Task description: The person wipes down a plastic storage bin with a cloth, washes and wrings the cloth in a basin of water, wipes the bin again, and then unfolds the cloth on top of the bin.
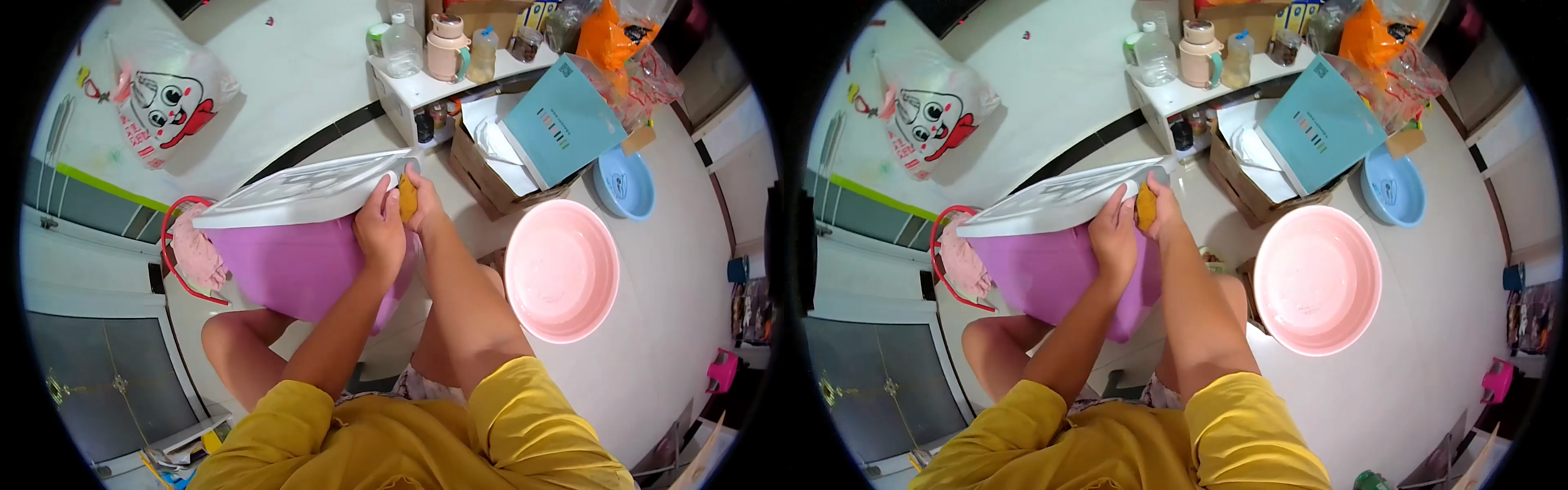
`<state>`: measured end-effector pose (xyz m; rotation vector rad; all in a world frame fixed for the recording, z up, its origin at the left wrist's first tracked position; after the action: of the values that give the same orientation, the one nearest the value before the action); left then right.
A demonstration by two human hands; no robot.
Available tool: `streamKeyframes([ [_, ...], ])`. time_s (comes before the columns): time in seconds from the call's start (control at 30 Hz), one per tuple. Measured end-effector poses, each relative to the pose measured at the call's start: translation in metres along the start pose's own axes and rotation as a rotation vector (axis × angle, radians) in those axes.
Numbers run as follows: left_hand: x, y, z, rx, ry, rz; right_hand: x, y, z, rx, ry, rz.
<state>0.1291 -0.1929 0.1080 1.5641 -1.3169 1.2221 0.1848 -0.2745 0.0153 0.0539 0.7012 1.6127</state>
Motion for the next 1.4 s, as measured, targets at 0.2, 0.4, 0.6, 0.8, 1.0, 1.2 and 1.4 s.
streamKeyframes([
  [0.2, 0.040, 0.026, -0.065, 0.104, 0.081, 0.061, 0.006, 0.054, 0.022, -0.198, 0.130, 0.139],
  [0.4, 0.045, 0.022, -0.138, -0.017, 0.318, -0.182, 0.025, 0.089, 0.062, -0.169, 0.172, 0.058],
  [0.6, 0.064, 0.003, -0.220, -0.009, 0.467, -0.166, 0.059, 0.128, 0.132, -0.212, 0.277, -0.178],
  [0.8, 0.031, -0.008, -0.270, 0.046, 0.626, -0.196, 0.096, 0.141, 0.160, -0.193, 0.403, -0.324],
  [1.0, 0.015, -0.026, -0.299, -0.006, 0.618, -0.247, 0.125, 0.143, 0.174, -0.160, 0.460, -0.433],
  [1.2, -0.005, -0.068, -0.314, 0.002, 0.673, -0.257, 0.142, 0.124, 0.203, -0.115, 0.472, -0.445],
  [1.4, -0.018, -0.105, -0.329, 0.001, 0.668, -0.305, 0.160, 0.083, 0.229, -0.068, 0.560, -0.435],
])
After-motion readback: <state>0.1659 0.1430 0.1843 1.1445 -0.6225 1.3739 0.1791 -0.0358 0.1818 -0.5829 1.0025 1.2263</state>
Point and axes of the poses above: each hand's wrist, its own y-axis away from the middle knuckle, its own z-axis out of the palm, x = y × z, the point moved 4 cm from there along -y, towards the middle knuckle, and after that the axes turned 13 degrees about -z, right-handed, at the moved point
